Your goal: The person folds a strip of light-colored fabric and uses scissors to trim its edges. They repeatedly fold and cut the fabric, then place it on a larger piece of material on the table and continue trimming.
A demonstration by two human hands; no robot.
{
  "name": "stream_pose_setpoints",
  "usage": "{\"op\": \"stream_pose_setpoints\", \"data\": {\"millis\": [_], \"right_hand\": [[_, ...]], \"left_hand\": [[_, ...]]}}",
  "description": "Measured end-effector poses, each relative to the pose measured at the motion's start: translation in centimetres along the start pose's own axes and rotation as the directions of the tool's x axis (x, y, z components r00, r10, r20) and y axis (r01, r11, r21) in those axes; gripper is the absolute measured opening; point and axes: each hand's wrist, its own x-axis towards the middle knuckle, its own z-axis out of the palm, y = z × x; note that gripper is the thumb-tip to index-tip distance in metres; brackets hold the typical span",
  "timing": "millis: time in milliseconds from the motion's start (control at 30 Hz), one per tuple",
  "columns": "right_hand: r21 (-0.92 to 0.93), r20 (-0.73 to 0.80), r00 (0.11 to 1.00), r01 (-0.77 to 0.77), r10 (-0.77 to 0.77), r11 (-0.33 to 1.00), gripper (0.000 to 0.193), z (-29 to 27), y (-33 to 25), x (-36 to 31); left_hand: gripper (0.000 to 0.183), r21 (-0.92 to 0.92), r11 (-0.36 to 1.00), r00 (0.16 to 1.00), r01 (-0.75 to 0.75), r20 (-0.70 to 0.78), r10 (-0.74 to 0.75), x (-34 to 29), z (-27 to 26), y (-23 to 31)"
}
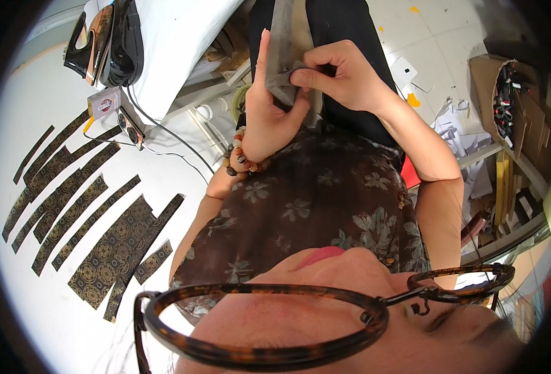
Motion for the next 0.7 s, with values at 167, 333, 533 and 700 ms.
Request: {"op": "stream_pose_setpoints", "data": {"millis": [167,333,533,700], "right_hand": [[0.013,-0.035,0.999,0.018,-0.018,1.000,0.033,0.9,0.7,0.1],[0.014,-0.045,0.998,0.047,-0.047,0.999,0.033,0.9,0.6,-0.1],[0.009,-0.032,0.994,0.101,-0.100,0.995,0.041,0.5,0.2,-0.3],[-0.174,-0.095,0.964,0.231,-0.250,0.957,0.036,0.4,1.0,0.3]], "left_hand": [[0.090,0.009,1.000,1.000,-0.021,0.003,0.021,-0.2,-0.1,-0.6],[0.093,0.051,0.998,0.999,-0.034,0.016,0.033,-0.2,-0.4,-0.7],[0.097,0.104,0.993,0.998,-0.056,-0.022,0.058,0.1,-0.1,-1.1],[0.097,0.157,0.988,1.000,-0.007,-0.006,0.008,0.1,-0.2,-0.1]]}}
